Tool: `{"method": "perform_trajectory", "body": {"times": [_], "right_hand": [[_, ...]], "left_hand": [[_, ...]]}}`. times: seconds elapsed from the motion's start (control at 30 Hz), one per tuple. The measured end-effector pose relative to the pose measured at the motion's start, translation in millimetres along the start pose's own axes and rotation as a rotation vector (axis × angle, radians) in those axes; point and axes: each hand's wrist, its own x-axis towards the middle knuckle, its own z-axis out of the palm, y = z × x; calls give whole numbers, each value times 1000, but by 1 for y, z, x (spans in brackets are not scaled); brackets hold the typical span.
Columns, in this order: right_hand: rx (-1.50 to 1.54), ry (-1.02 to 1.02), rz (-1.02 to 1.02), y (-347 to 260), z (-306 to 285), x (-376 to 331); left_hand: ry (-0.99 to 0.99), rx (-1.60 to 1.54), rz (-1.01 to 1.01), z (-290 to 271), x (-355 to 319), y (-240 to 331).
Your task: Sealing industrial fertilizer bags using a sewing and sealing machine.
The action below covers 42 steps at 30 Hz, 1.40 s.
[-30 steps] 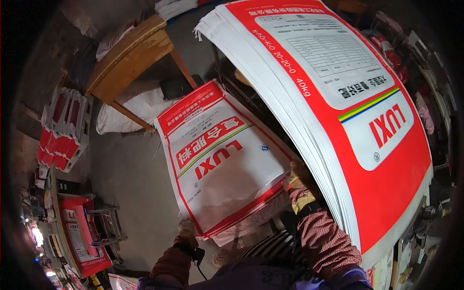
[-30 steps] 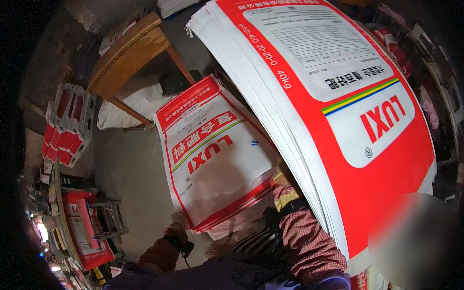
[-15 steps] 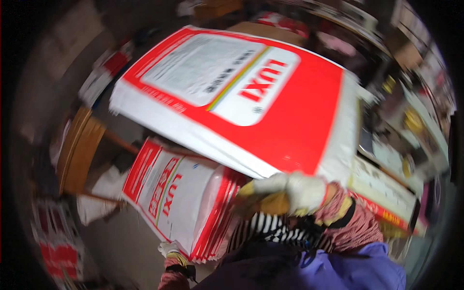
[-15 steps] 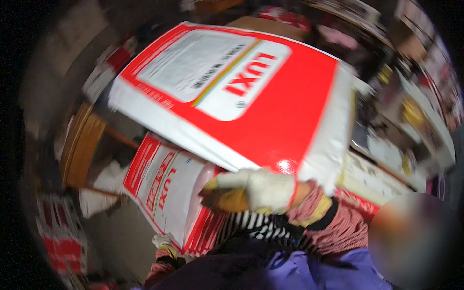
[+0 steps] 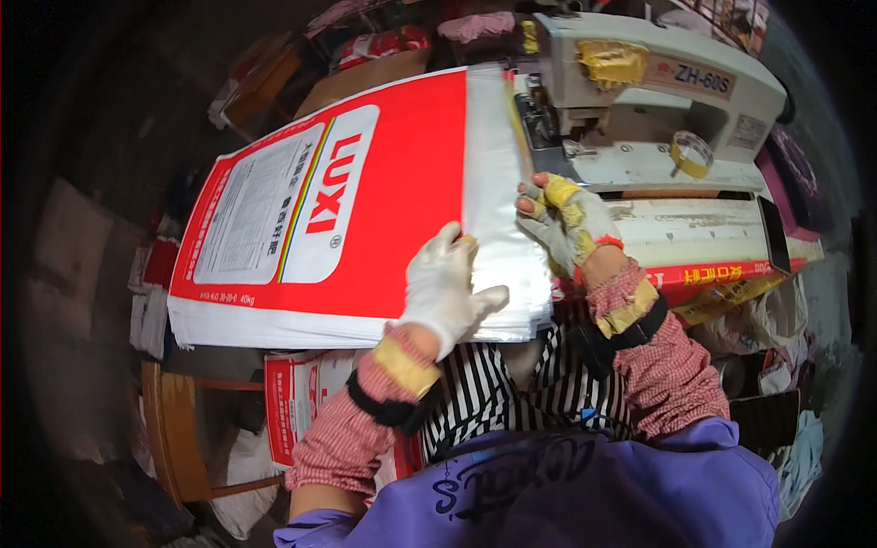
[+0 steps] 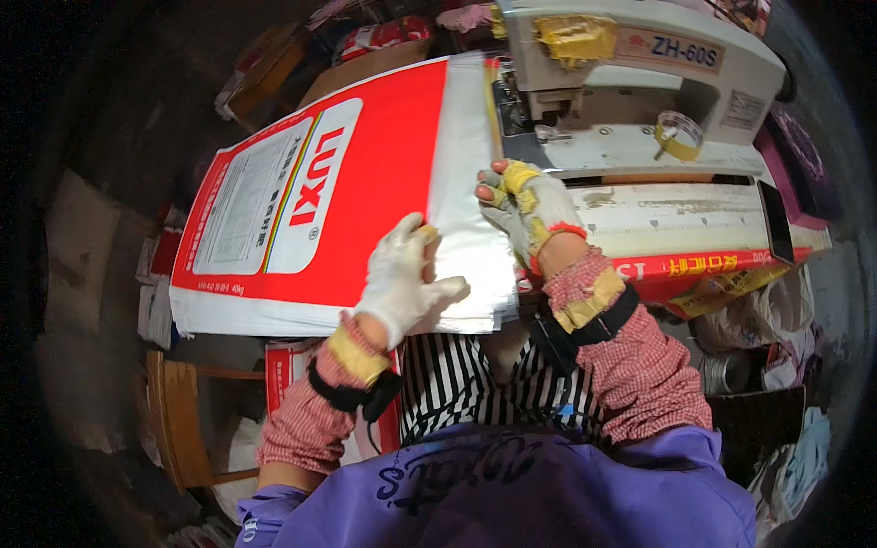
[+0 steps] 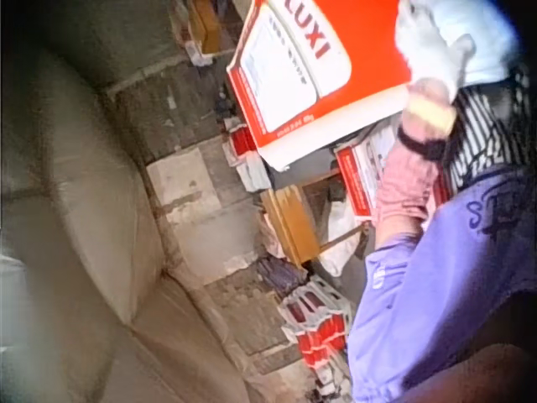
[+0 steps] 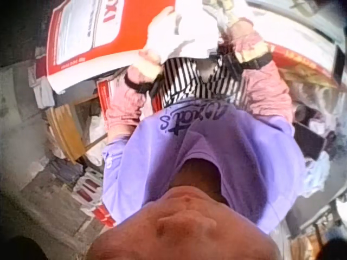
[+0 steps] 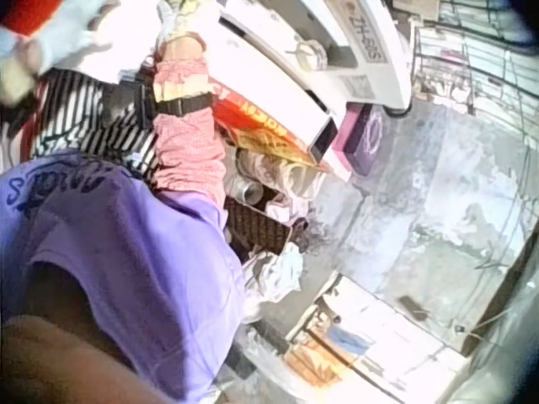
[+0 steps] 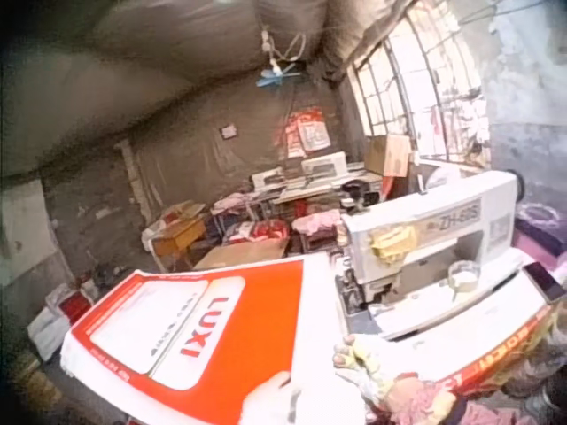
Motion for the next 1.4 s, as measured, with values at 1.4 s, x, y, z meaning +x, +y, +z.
{"method": "perform_trajectory", "body": {"times": [1.4], "right_hand": [[163, -744, 14, 31, 76, 121]], "left_hand": [[-709, -541, 216, -107, -58, -35]]}}
